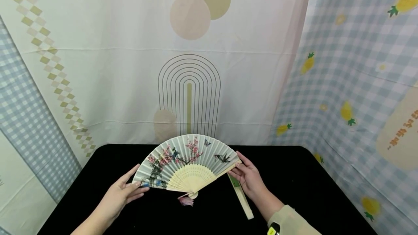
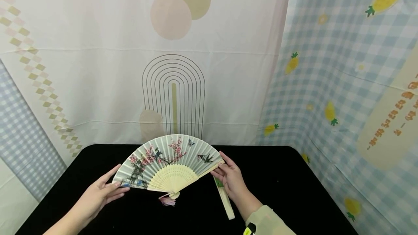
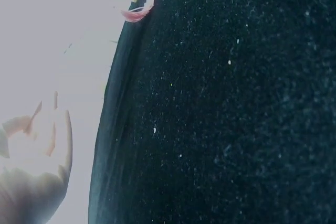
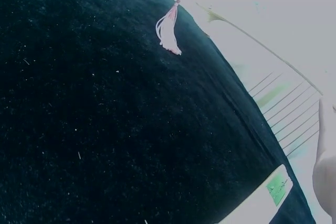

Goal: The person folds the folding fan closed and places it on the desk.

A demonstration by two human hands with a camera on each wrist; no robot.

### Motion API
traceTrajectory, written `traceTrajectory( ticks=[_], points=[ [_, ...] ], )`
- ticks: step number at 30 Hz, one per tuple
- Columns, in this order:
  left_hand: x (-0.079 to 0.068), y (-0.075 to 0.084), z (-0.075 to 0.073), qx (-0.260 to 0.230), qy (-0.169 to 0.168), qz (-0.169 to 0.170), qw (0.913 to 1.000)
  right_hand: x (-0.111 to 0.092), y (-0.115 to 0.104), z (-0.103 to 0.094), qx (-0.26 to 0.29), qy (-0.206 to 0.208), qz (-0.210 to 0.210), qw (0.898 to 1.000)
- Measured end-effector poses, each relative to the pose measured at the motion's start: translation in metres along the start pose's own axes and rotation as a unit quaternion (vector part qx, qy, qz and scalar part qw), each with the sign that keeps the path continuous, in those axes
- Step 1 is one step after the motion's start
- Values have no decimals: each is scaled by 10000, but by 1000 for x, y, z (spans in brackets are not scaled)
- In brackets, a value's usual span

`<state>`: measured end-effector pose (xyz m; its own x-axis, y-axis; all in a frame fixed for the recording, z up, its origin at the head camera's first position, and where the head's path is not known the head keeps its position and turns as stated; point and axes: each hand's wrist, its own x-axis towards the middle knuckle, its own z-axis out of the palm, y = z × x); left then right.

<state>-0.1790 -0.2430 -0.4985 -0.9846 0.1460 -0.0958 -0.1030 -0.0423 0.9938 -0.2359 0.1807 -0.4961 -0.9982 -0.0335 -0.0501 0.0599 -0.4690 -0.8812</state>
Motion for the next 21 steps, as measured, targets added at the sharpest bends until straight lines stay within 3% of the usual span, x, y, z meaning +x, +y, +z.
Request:
traceTrajectory(
  ticks=[8,21],
  points=[
    [2,-4,8,132,320,541,9979,1,3,-2,84,-15,-118,9999],
    [6,-14,9,311,431,932,9942,5,10,-7,186,-106,-191,9996]
  ],
)
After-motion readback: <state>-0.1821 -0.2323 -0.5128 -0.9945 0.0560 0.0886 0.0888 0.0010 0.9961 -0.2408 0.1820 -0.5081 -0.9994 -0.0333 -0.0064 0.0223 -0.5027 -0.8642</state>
